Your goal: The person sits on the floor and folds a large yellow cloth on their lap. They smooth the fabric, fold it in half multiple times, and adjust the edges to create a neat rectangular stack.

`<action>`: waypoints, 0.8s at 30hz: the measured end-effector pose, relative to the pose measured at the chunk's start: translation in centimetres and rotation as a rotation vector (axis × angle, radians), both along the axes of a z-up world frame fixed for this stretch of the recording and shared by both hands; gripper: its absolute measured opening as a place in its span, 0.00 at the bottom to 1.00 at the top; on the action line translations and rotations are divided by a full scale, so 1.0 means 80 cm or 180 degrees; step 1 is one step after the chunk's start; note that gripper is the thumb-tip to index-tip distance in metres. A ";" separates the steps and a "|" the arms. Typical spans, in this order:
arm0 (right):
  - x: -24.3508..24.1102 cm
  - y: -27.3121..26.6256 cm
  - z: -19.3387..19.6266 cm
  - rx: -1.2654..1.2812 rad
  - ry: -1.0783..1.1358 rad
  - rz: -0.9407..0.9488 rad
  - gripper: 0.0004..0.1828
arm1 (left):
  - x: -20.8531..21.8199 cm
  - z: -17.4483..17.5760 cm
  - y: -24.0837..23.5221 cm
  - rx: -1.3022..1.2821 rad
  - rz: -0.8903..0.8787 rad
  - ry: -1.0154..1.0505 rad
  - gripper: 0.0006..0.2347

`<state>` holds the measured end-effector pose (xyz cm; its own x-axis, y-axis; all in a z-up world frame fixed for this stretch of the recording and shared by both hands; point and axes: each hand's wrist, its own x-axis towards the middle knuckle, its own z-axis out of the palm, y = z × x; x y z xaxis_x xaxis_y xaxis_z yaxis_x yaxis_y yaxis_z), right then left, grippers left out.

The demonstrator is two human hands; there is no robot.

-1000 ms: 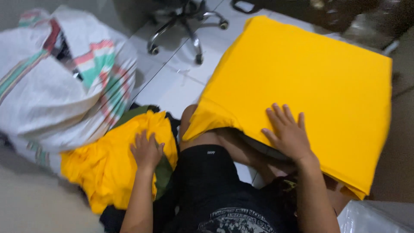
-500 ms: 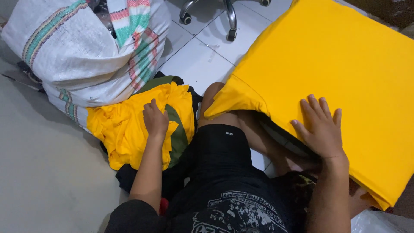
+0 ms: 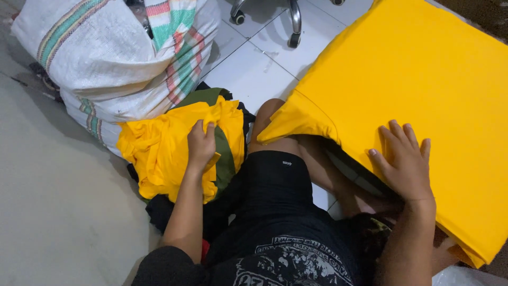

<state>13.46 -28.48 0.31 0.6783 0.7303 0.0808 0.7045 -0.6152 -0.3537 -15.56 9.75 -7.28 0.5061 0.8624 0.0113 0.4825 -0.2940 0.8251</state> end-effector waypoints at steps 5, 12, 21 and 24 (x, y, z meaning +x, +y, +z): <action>0.004 -0.008 -0.006 0.0052 -0.0101 0.0120 0.32 | 0.001 0.032 -0.004 0.0227 -0.0561 -0.0075 0.12; 0.003 -0.008 0.000 0.0141 0.0053 0.0141 0.29 | -0.042 0.048 0.054 0.0873 0.1005 0.2240 0.26; 0.006 -0.008 -0.008 -0.0010 -0.0072 0.0077 0.32 | -0.083 0.007 0.083 0.0222 0.0981 0.2167 0.16; 0.001 -0.005 -0.009 -0.0011 -0.0194 0.0050 0.32 | -0.068 -0.015 0.082 0.0173 0.0626 0.1357 0.10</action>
